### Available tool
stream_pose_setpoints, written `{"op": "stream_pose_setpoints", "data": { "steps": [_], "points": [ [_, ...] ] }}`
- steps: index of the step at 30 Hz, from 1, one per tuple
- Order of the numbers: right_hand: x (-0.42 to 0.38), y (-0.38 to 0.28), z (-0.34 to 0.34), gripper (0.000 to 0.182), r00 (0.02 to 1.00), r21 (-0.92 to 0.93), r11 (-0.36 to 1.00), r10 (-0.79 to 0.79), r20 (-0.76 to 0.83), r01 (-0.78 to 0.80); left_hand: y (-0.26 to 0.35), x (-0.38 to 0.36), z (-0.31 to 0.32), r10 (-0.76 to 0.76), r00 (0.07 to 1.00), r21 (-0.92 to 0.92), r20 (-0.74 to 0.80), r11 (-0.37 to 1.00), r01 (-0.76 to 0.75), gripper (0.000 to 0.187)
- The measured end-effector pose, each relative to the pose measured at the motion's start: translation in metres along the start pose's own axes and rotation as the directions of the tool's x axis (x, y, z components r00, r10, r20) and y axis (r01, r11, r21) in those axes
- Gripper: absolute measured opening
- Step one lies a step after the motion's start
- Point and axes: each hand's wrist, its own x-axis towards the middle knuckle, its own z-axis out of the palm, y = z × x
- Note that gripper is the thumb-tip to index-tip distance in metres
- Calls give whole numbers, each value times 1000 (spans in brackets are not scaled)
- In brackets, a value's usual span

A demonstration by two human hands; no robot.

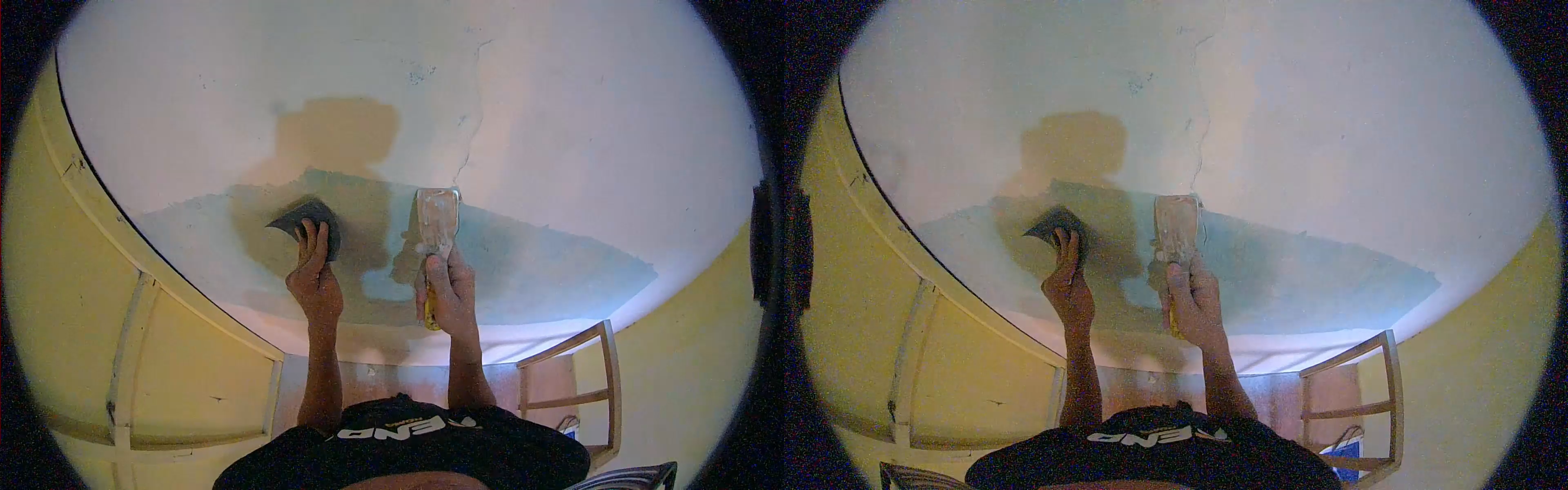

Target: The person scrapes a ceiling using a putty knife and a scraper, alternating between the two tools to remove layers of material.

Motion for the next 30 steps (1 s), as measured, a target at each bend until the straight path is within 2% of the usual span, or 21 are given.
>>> {"op": "stream_pose_setpoints", "data": {
  "steps": [6, 9, 12, 15, 21, 24, 27, 30],
  "points": [
    [-1, 4, 5, 28, 999, -66, 998, 17, -46, -20, -2, 1, -1, -6, 1000, 0, 24, 1000, 6, 54],
    [-4, -6, 1, 28, 996, -69, 994, 86, -39, -88, -5, 0, 2, 12, 1000, -29, 10, 1000, -12, 49],
    [-4, -11, -1, 27, 998, 12, 998, 64, 12, -64, -1, 2, -2, -58, 997, -10, 52, 998, 59, 45],
    [-3, -16, 5, 26, 995, 45, 995, 94, -25, -93, -3, 1, 2, -9, 999, -5, 31, 1000, 9, 44],
    [-2, -19, 7, 26, 989, 28, 992, 126, -74, -125, -7, 0, 1, -22, 999, -76, 37, 997, 25, 43],
    [-1, -20, 5, 26, 990, 22, 991, 134, -49, -133, -10, -3, 11, -23, 999, -209, -39, 978, 15, 42],
    [-2, -23, 9, 27, 996, 50, 996, 73, -57, -70, -3, 1, 2, -2, 1000, -77, 13, 997, 3, 41],
    [3, -16, 5, 27, 991, 1, 994, 107, -79, -108, -5, -2, 10, 23, 998, -72, -57, 997, -27, 42]
  ]
}}
